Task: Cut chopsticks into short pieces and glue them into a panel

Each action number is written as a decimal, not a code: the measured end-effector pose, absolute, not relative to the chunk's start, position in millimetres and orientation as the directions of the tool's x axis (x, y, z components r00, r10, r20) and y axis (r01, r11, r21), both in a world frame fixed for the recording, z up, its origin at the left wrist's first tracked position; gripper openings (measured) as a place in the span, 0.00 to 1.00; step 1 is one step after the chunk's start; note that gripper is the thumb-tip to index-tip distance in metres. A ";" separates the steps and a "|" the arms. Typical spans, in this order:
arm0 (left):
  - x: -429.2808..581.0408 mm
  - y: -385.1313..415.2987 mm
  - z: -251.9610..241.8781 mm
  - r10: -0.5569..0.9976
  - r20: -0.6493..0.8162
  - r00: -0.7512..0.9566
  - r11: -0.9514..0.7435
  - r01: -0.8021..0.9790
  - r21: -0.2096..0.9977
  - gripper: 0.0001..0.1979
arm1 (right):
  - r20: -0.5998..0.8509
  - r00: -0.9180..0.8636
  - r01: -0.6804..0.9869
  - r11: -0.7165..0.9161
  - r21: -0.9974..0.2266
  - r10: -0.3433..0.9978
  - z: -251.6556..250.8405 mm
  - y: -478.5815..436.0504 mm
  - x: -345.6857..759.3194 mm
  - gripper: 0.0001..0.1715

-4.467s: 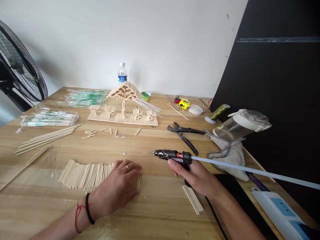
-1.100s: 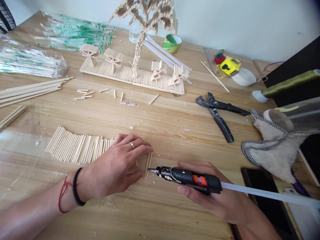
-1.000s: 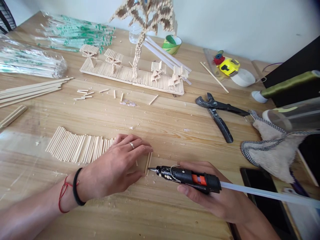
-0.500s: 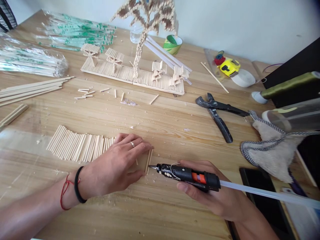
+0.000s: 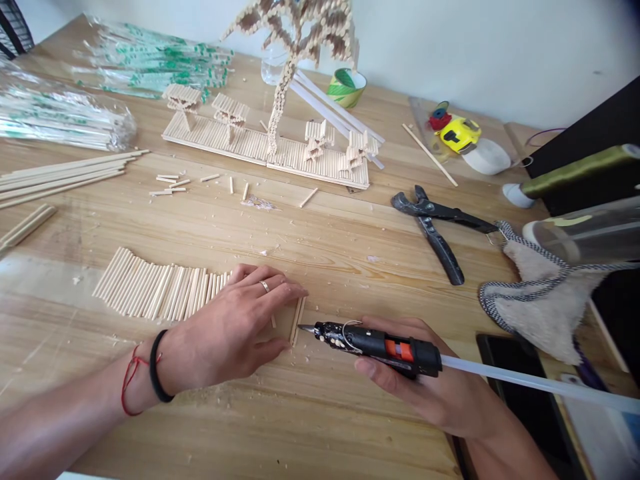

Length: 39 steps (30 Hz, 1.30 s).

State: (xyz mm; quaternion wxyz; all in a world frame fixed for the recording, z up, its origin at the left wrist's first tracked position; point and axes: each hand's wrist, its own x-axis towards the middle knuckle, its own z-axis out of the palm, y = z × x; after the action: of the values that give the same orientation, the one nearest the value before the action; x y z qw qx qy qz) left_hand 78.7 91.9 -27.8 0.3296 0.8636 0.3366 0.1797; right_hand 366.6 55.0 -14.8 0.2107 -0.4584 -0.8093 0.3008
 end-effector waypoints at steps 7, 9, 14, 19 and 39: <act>79.0 91.7 -28.5 0.702 0.100 0.706 -0.562 0.462 0.686 0.23 | 0.033 -0.495 0.612 0.375 -0.696 0.868 -15.0 54.5 366.4 0.08; 79.0 91.5 -28.4 0.701 0.100 0.706 -0.562 0.461 0.686 0.23 | 0.043 -0.490 0.611 0.378 -0.695 0.871 -15.2 54.9 366.0 0.07; 78.8 91.4 -28.3 0.697 0.105 0.709 -0.570 0.460 0.681 0.22 | 0.066 -0.475 0.618 0.386 -0.685 0.877 -16.2 54.1 366.1 0.12; 78.4 91.7 -28.3 0.694 0.103 0.712 -0.569 0.455 0.685 0.23 | 0.119 -0.465 0.638 0.425 -0.641 0.877 -18.0 52.0 368.1 0.13; 78.4 91.2 -29.0 0.693 0.103 0.714 -0.577 0.464 0.672 0.22 | 0.039 -0.469 0.623 0.362 -0.694 0.882 -17.2 55.8 364.4 0.14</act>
State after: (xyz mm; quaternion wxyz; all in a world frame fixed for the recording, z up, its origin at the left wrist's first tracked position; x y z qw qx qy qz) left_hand 78.4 91.2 -29.0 0.3174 0.8696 0.3324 0.1804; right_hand 364.4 55.8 -17.2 0.2083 -0.4712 -0.7985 0.3115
